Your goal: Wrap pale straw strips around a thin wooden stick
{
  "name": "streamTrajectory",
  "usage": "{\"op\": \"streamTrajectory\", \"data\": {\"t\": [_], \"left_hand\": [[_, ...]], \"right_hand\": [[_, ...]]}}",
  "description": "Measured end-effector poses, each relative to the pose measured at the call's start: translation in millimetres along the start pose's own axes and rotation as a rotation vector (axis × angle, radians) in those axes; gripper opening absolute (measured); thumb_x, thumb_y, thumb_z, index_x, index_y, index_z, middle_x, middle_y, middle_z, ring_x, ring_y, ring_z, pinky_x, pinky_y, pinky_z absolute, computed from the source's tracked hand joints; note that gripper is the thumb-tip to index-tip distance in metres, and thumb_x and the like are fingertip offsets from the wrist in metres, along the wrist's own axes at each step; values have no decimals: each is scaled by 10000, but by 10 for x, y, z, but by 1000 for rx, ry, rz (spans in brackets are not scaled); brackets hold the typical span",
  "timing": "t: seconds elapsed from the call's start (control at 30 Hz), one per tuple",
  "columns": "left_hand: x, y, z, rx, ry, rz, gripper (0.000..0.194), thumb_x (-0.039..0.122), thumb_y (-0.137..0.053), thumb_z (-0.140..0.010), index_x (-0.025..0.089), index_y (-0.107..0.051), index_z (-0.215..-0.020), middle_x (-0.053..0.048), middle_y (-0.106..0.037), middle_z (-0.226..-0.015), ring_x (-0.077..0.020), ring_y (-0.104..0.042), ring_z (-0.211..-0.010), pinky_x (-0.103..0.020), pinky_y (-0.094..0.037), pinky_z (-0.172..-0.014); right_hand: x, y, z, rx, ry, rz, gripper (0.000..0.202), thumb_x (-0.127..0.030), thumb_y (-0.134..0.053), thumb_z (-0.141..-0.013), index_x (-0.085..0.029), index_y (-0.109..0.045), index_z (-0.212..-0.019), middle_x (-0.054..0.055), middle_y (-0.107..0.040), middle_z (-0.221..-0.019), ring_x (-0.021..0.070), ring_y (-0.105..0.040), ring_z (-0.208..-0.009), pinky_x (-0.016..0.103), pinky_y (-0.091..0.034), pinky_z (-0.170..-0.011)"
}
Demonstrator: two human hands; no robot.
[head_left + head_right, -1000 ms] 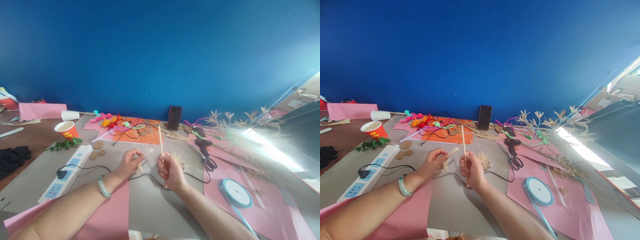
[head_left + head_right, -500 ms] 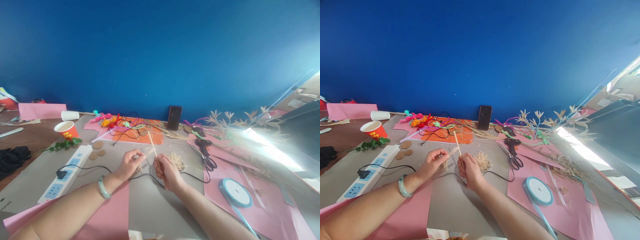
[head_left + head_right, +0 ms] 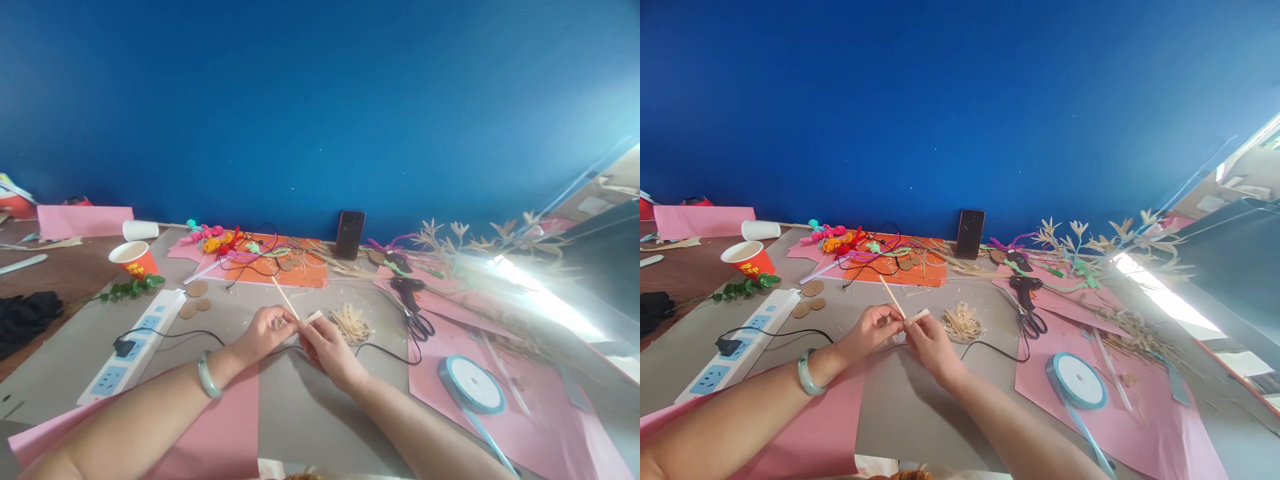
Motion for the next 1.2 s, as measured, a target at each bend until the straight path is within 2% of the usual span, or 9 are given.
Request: {"op": "streamTrajectory", "data": {"t": [0.2, 0.37, 0.53, 0.6, 0.67, 0.8, 0.9, 1.07, 1.2], "left_hand": [[52, 16, 14, -11, 2, -20, 219, 322, -599, -801, 126, -653, -719, -60, -662, -724, -155, -581, -704, -244, -439, -656], [68, 56, 8, -8, 57, 41, 256, 384, -624, -781, 143, -606, -697, 3, -562, -612, -97, -485, -539, -211, -388, -537], [-20, 83, -1, 31, 153, 116, 284, 435, -647, -752, 157, -595, -719, 42, -488, -516, -83, -454, -437, -208, -365, -475], [-47, 87, 4, 53, 183, 156, 290, 443, -648, -748, 159, -596, -731, 48, -478, -497, -81, -450, -421, -203, -360, -463], [-47, 85, 11, 64, 188, 186, 282, 434, -646, -751, 156, -597, -735, 50, -481, -498, -71, -432, -415, -195, -349, -455], [-29, 77, 11, 54, 153, 164, 271, 408, -650, -749, 141, -609, -730, 41, -498, -525, -63, -411, -441, -186, -331, -460], [-61, 54, 3, 27, 153, 135, 284, 412, -641, -758, 129, -630, -743, 14, -541, -548, -81, -450, -474, -195, -353, -482], [-19, 37, -5, 33, 52, 54, 228, 346, -638, -767, 127, -661, -708, -56, -660, -707, -133, -556, -643, -220, -421, -595], [73, 37, -2, 26, -20, 28, 216, 322, -624, -777, 132, -662, -683, -59, -664, -710, -152, -579, -702, -248, -452, -686]], "right_hand": [[16, -6, 8, -36, -44, -171, 394, -540, -634, -752, -200, -452, -670, -71, -410, -484, 40, -216, -371, 180, -117, -344], [-50, 22, 11, -72, -67, -317, 384, -483, -646, -764, -204, -400, -666, -76, -436, -489, 27, -165, -359, 168, -81, -340], [-130, 220, -75, 66, 35, -454, 354, -460, -647, -754, -201, -417, -686, -77, -451, -510, 23, -145, -359, 170, -85, -340], [-116, 287, -101, 151, 57, -449, 341, -454, -637, -757, -197, -426, -682, -76, -445, -516, 25, -166, -366, 168, -98, -342], [-75, 273, -105, 165, 36, -397, 330, -434, -626, -765, -194, -421, -671, -71, -457, -531, 25, -189, -373, 165, -112, -349], [-4, 69, -34, 29, -29, -227, 280, -380, -642, -760, -199, -437, -702, -77, -449, -521, 34, -235, -380, 166, -138, -357], [-26, -23, 29, -9, 13, -116, 299, -407, -655, -768, -204, -442, -712, -81, -423, -475, 51, -277, -388, 178, -169, -357], [-20, -21, 22, 4, 36, -42, 382, -522, -583, -813, -206, -431, -663, -75, -398, -430, 54, -258, -354, 199, -139, -336], [28, -13, 6, -19, -21, -140, 386, -522, -618, -787, -206, -432, -667, -79, -398, -435, 45, -234, -345, 190, -99, -329]]}}
Point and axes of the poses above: each hand's wrist, its own z-axis away from the middle knuckle, its own y-axis out of the back of the hand, x = y × z, the point moved 6 cm from there along -z, towards the middle knuckle
